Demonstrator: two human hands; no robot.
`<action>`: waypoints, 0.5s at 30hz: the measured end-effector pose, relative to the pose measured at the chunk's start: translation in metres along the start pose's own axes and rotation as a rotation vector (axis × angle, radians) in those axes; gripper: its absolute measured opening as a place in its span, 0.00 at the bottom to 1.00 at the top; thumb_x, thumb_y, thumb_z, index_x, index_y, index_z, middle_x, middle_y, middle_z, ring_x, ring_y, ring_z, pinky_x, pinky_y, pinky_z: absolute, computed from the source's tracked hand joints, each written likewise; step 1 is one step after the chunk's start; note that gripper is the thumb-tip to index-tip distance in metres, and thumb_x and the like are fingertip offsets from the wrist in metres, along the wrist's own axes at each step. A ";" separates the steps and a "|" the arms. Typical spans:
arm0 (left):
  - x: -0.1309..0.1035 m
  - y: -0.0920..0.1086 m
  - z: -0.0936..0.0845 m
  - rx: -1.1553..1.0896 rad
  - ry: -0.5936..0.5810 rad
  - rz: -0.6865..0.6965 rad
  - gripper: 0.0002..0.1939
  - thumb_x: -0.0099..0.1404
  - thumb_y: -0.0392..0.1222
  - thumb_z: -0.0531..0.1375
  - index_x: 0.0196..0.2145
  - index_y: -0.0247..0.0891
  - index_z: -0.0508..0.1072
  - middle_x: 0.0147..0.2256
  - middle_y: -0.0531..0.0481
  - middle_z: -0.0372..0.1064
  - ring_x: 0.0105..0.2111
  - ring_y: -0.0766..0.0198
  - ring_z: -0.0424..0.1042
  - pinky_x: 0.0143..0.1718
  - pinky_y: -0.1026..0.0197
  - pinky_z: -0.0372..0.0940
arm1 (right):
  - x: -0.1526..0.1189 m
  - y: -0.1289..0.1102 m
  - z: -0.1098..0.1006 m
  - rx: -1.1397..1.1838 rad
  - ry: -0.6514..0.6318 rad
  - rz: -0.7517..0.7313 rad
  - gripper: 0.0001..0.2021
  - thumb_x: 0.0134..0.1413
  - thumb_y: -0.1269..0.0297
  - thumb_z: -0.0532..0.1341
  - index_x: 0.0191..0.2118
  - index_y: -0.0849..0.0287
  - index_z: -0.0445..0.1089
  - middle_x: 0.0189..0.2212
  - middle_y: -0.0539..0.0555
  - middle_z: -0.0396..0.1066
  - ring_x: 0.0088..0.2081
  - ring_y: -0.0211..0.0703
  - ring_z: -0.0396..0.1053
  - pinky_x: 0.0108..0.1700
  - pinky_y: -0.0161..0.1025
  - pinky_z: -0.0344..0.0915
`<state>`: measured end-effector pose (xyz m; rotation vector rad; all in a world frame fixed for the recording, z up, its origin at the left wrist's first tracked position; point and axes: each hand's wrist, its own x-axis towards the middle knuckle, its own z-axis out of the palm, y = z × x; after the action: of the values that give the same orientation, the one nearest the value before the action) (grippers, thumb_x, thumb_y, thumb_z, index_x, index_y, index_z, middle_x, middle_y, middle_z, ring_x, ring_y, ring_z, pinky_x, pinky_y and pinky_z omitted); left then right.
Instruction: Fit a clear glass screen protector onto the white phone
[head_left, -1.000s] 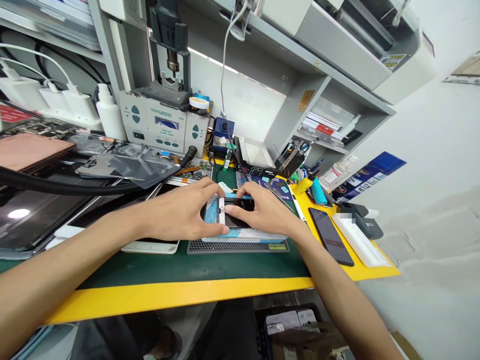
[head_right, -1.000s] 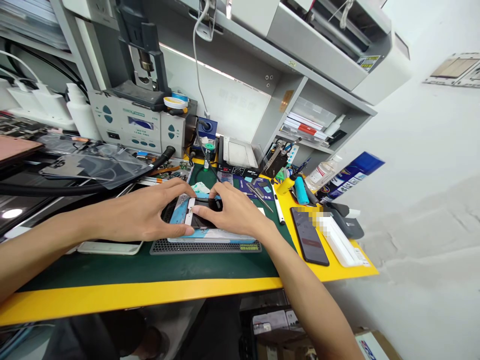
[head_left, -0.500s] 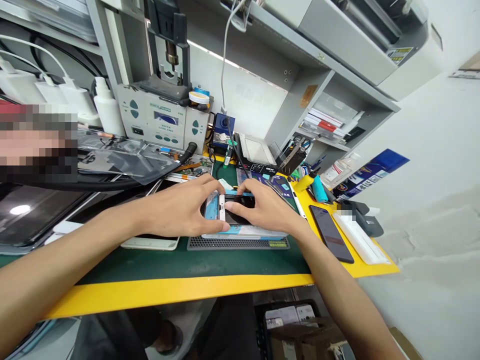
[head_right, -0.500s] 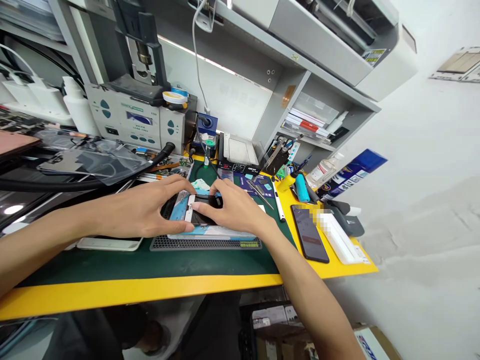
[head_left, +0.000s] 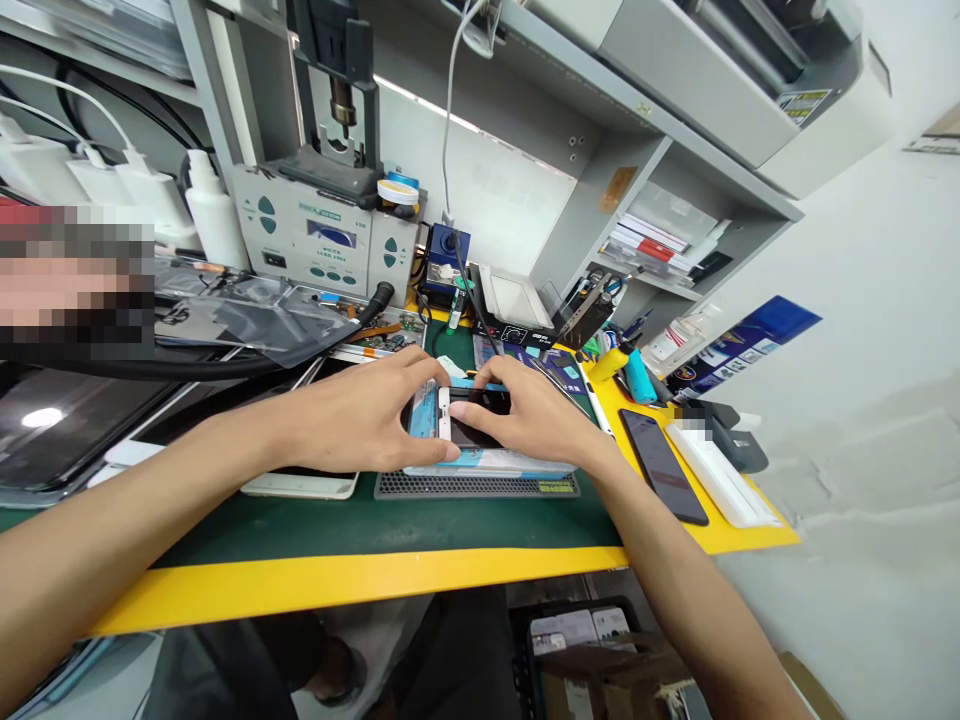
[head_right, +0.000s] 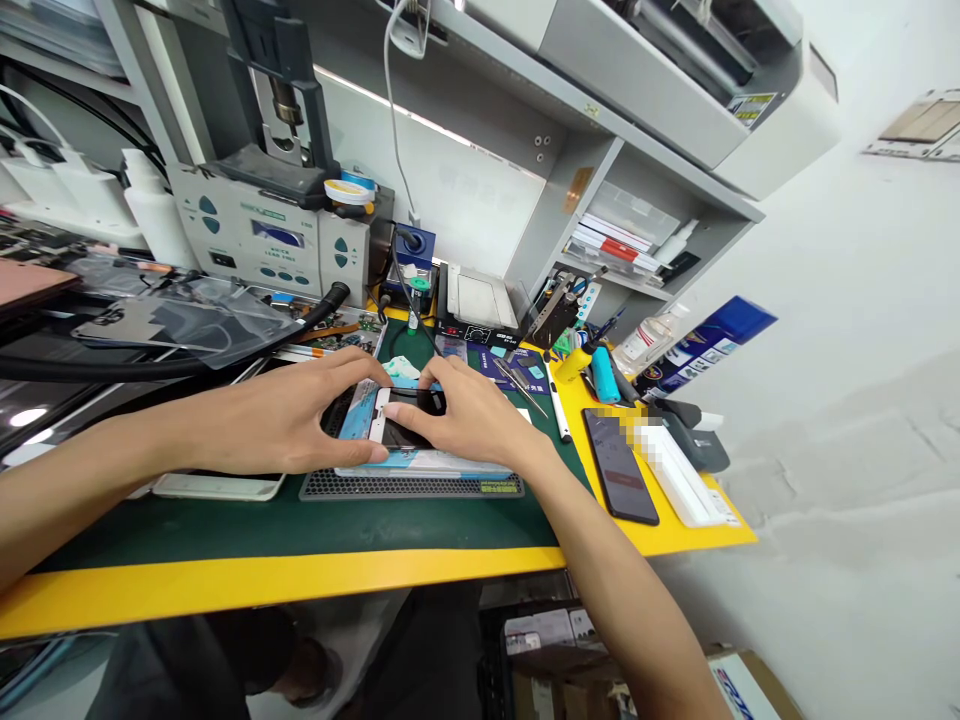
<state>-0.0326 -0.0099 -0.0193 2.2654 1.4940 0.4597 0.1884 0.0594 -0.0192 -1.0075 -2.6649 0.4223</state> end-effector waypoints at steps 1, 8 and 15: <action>0.000 -0.001 0.001 0.000 0.003 0.004 0.36 0.59 0.69 0.59 0.55 0.41 0.68 0.52 0.42 0.67 0.42 0.49 0.74 0.45 0.53 0.66 | 0.000 0.000 0.000 0.000 0.000 -0.001 0.20 0.62 0.41 0.58 0.42 0.55 0.66 0.40 0.54 0.71 0.40 0.47 0.69 0.41 0.42 0.61; 0.000 -0.002 0.001 0.021 -0.008 0.012 0.36 0.60 0.69 0.58 0.56 0.40 0.66 0.52 0.41 0.66 0.43 0.49 0.73 0.46 0.53 0.65 | -0.001 0.000 0.001 0.001 0.003 -0.003 0.20 0.62 0.41 0.58 0.42 0.55 0.66 0.40 0.53 0.71 0.40 0.46 0.69 0.42 0.42 0.61; -0.001 -0.002 0.001 -0.013 0.009 0.005 0.37 0.58 0.69 0.59 0.56 0.41 0.68 0.52 0.43 0.68 0.40 0.51 0.74 0.44 0.54 0.66 | -0.001 0.000 0.000 0.001 -0.003 0.006 0.21 0.62 0.40 0.58 0.42 0.55 0.66 0.39 0.54 0.71 0.39 0.47 0.69 0.40 0.42 0.61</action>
<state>-0.0340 -0.0104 -0.0209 2.2602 1.4862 0.4803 0.1889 0.0586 -0.0196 -1.0151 -2.6647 0.4257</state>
